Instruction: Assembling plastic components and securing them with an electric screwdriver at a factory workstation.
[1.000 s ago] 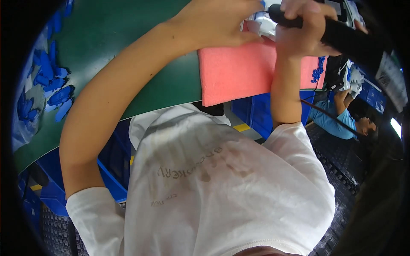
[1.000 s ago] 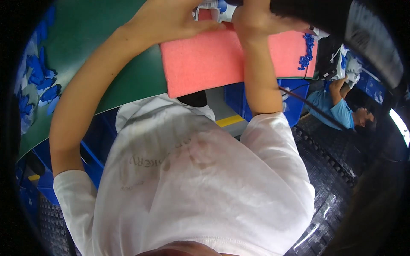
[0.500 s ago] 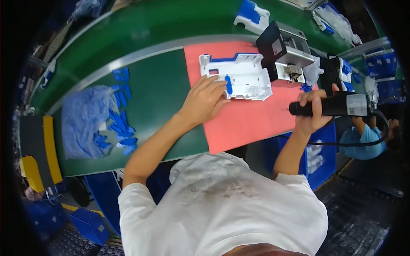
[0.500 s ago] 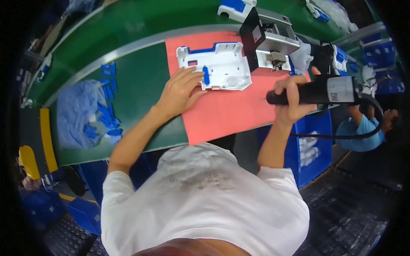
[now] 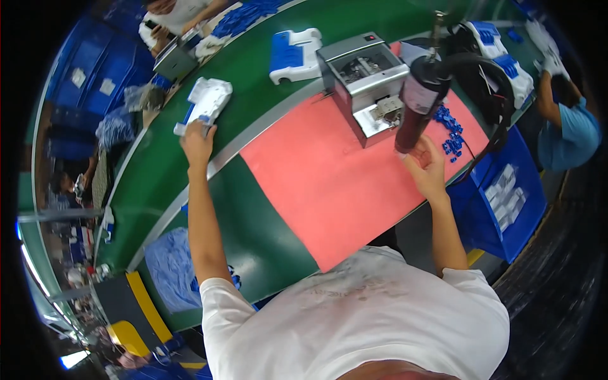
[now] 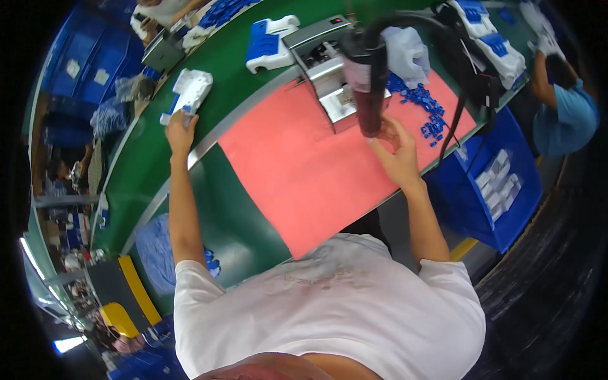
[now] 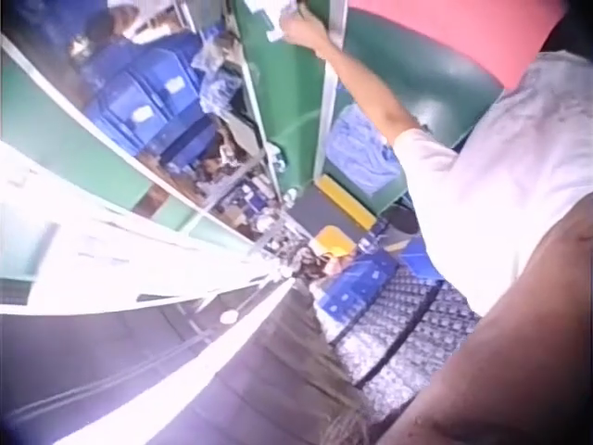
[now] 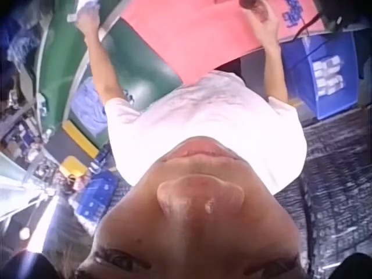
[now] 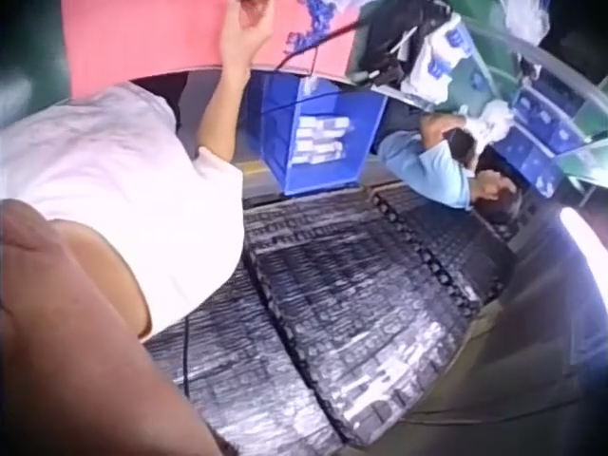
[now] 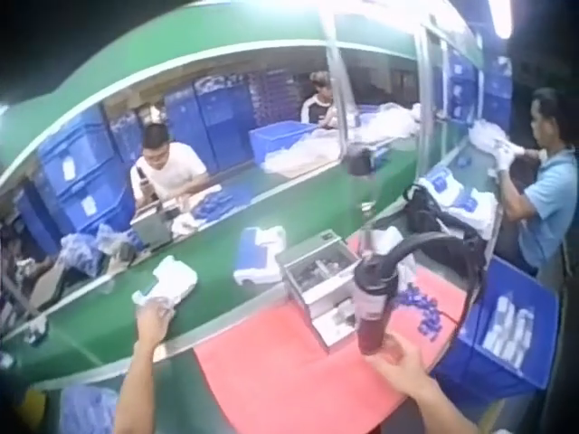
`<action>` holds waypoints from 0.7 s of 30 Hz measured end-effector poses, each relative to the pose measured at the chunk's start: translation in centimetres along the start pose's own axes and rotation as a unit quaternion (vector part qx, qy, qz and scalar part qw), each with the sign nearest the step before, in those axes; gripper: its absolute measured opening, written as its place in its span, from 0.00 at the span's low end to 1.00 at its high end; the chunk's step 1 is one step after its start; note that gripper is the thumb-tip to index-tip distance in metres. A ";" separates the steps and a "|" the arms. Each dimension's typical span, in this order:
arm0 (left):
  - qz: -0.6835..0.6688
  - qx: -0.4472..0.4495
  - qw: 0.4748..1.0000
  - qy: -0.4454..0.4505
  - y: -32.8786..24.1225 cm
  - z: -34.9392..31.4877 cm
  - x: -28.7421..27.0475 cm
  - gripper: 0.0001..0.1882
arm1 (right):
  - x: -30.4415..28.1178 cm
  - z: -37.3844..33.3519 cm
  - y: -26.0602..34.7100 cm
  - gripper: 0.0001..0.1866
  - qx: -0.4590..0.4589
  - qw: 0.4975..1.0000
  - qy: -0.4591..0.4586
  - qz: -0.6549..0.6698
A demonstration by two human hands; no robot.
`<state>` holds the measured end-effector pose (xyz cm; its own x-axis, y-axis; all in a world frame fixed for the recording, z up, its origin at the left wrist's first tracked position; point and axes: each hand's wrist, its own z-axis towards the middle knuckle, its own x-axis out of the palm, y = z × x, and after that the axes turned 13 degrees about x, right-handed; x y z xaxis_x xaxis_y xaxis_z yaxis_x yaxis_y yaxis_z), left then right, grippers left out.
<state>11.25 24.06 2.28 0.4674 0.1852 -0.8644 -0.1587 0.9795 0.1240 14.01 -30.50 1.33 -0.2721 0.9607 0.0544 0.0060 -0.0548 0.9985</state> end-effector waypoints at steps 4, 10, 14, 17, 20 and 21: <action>-0.108 0.008 0.990 -0.091 -7.5 6.9 -1.1 0.50 | -1.9 -0.5 -0.1 0.20 -0.012 0.998 -0.041 -0.051; -0.200 -0.113 0.930 0.287 -22.6 19.8 4.0 0.67 | -5.3 2.4 -0.9 0.13 -0.003 0.929 -0.226 -0.294; -0.232 -0.029 0.968 0.093 -19.1 22.0 16.2 0.62 | -5.5 4.7 0.6 0.17 -0.042 0.850 -0.227 -0.473; -0.092 -0.245 0.962 0.079 -0.4 20.4 20.0 0.50 | -1.3 8.2 2.4 0.11 -0.052 0.882 -0.134 -0.449; -0.231 -0.051 0.957 0.171 -14.7 18.1 9.2 0.58 | -6.8 6.4 -0.2 0.09 -0.016 0.841 -0.189 -0.507; -0.428 -0.109 0.889 0.120 -15.1 16.5 5.1 0.57 | -7.9 5.8 -0.5 0.10 -0.040 0.843 -0.191 -0.502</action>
<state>30.34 11.54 4.04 0.3035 -0.6689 -0.6785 -0.0106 0.7097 -0.7044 21.77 -36.46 0.50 0.2284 0.5504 -0.8031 -0.1126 0.8343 0.5397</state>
